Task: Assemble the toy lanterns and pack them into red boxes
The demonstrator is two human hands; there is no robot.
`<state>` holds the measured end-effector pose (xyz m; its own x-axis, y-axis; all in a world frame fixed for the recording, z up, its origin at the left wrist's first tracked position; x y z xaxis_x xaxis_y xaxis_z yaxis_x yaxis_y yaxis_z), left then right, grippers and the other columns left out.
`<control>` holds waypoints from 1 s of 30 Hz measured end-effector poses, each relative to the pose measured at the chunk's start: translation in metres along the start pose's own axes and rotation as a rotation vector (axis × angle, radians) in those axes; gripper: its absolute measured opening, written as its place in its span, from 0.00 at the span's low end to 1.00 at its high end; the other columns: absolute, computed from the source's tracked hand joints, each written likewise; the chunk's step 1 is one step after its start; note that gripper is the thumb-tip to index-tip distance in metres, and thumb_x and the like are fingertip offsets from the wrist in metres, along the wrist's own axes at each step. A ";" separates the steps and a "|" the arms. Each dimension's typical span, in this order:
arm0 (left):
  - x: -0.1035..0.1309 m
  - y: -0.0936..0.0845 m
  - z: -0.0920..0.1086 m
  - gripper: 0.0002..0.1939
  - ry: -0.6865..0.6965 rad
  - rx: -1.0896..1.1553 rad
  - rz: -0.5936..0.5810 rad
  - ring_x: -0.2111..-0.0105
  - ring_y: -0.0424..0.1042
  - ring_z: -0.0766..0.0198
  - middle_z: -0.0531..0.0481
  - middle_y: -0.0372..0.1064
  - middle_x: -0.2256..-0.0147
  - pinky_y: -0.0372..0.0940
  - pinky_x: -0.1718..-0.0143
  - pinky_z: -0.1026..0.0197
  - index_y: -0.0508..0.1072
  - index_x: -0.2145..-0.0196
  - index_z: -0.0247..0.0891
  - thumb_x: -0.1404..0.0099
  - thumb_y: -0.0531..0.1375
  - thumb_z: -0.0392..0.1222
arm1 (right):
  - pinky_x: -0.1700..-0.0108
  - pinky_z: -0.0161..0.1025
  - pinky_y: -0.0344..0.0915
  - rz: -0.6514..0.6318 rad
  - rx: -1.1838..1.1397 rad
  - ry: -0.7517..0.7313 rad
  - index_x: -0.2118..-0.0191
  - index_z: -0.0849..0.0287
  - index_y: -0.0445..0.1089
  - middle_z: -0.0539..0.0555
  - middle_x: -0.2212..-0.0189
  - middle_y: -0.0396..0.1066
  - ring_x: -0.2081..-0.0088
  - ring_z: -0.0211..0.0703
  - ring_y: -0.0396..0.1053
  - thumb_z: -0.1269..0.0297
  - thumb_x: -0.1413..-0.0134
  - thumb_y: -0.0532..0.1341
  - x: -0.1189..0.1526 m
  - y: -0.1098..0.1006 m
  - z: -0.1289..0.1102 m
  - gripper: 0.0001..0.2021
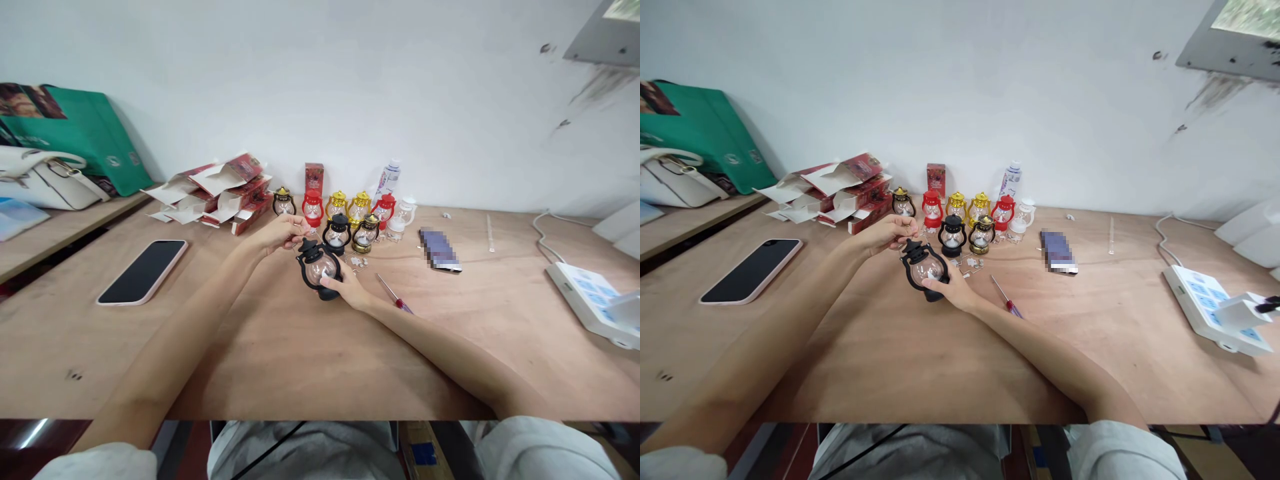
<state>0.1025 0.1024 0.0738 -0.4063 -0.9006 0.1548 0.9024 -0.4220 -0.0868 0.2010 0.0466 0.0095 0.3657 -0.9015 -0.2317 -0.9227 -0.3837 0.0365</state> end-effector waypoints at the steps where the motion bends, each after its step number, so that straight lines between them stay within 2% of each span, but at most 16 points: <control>1: -0.001 0.000 -0.001 0.07 -0.001 0.006 0.000 0.88 0.48 0.78 0.57 0.52 0.88 0.41 0.88 0.74 0.63 0.80 0.32 0.48 0.56 0.27 | 0.45 0.52 0.64 -0.001 -0.014 0.017 0.49 0.55 0.64 0.54 0.52 0.69 0.50 0.51 0.67 0.46 0.64 0.68 0.000 0.000 0.002 0.34; 7: -0.006 -0.001 -0.010 0.07 -0.032 0.060 -0.006 0.89 0.46 0.79 0.58 0.51 0.88 0.40 0.88 0.75 0.62 0.80 0.33 0.48 0.57 0.27 | 0.58 0.46 0.72 0.000 -0.131 0.085 0.50 0.54 0.64 0.53 0.57 0.70 0.58 0.47 0.70 0.51 0.64 0.69 0.002 0.002 0.010 0.32; 12: -0.007 0.000 -0.018 0.08 -0.109 0.102 -0.032 0.91 0.44 0.79 0.59 0.48 0.89 0.38 0.89 0.75 0.62 0.80 0.33 0.46 0.55 0.27 | 0.69 0.40 0.73 -0.056 -0.255 0.143 0.53 0.54 0.64 0.50 0.63 0.69 0.69 0.39 0.69 0.53 0.64 0.70 0.005 0.010 0.012 0.29; 15: -0.008 -0.002 -0.018 0.08 -0.113 0.103 -0.031 0.90 0.43 0.79 0.59 0.48 0.88 0.38 0.89 0.74 0.63 0.80 0.32 0.46 0.55 0.27 | 0.68 0.41 0.73 -0.063 -0.253 0.124 0.54 0.53 0.65 0.49 0.63 0.69 0.69 0.39 0.69 0.53 0.64 0.70 0.005 0.011 0.010 0.28; 19: -0.007 -0.010 -0.010 0.06 -0.065 0.034 0.000 0.89 0.43 0.79 0.60 0.47 0.88 0.38 0.87 0.73 0.65 0.79 0.31 0.46 0.58 0.31 | 0.57 0.45 0.71 -0.035 -0.147 0.079 0.53 0.54 0.65 0.52 0.60 0.70 0.59 0.45 0.69 0.52 0.63 0.70 0.004 0.007 0.007 0.29; 22: 0.004 -0.019 0.012 0.07 0.015 -0.113 0.037 0.87 0.44 0.78 0.59 0.49 0.87 0.40 0.85 0.72 0.66 0.78 0.31 0.46 0.61 0.35 | 0.48 0.48 0.65 -0.009 -0.077 0.057 0.53 0.55 0.66 0.52 0.57 0.70 0.53 0.48 0.68 0.51 0.62 0.69 0.003 0.007 0.004 0.29; 25: 0.028 -0.016 0.051 0.10 0.142 -0.420 0.031 0.85 0.52 0.74 0.56 0.55 0.85 0.47 0.82 0.70 0.66 0.78 0.33 0.44 0.60 0.41 | 0.43 0.48 0.60 0.013 -0.037 0.054 0.53 0.56 0.66 0.52 0.54 0.70 0.50 0.48 0.66 0.50 0.61 0.68 0.002 0.009 0.003 0.28; 27: 0.050 -0.002 0.071 0.11 0.205 -0.692 -0.024 0.82 0.59 0.71 0.53 0.62 0.82 0.53 0.79 0.68 0.68 0.77 0.34 0.42 0.58 0.43 | 0.43 0.47 0.60 0.013 -0.040 0.062 0.52 0.56 0.66 0.53 0.53 0.70 0.49 0.48 0.65 0.50 0.59 0.68 0.002 0.011 0.004 0.28; 30: 0.084 0.035 0.074 0.09 0.271 -1.042 -0.176 0.76 0.66 0.66 0.52 0.69 0.75 0.58 0.73 0.67 0.71 0.72 0.37 0.44 0.60 0.47 | 0.42 0.47 0.59 0.027 -0.046 0.062 0.51 0.56 0.64 0.53 0.51 0.68 0.48 0.47 0.65 0.51 0.59 0.68 0.003 0.010 0.004 0.29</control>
<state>0.1110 0.0196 0.1563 -0.6511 -0.7582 0.0355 0.3160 -0.3133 -0.8955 0.1923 0.0408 0.0048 0.3492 -0.9216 -0.1694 -0.9262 -0.3669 0.0871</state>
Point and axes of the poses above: each hand's wrist, its own x-axis away from the middle knuckle, its own y-axis out of the palm, z = x × y, the point moved 10 cm from there along -x, towards the middle knuckle
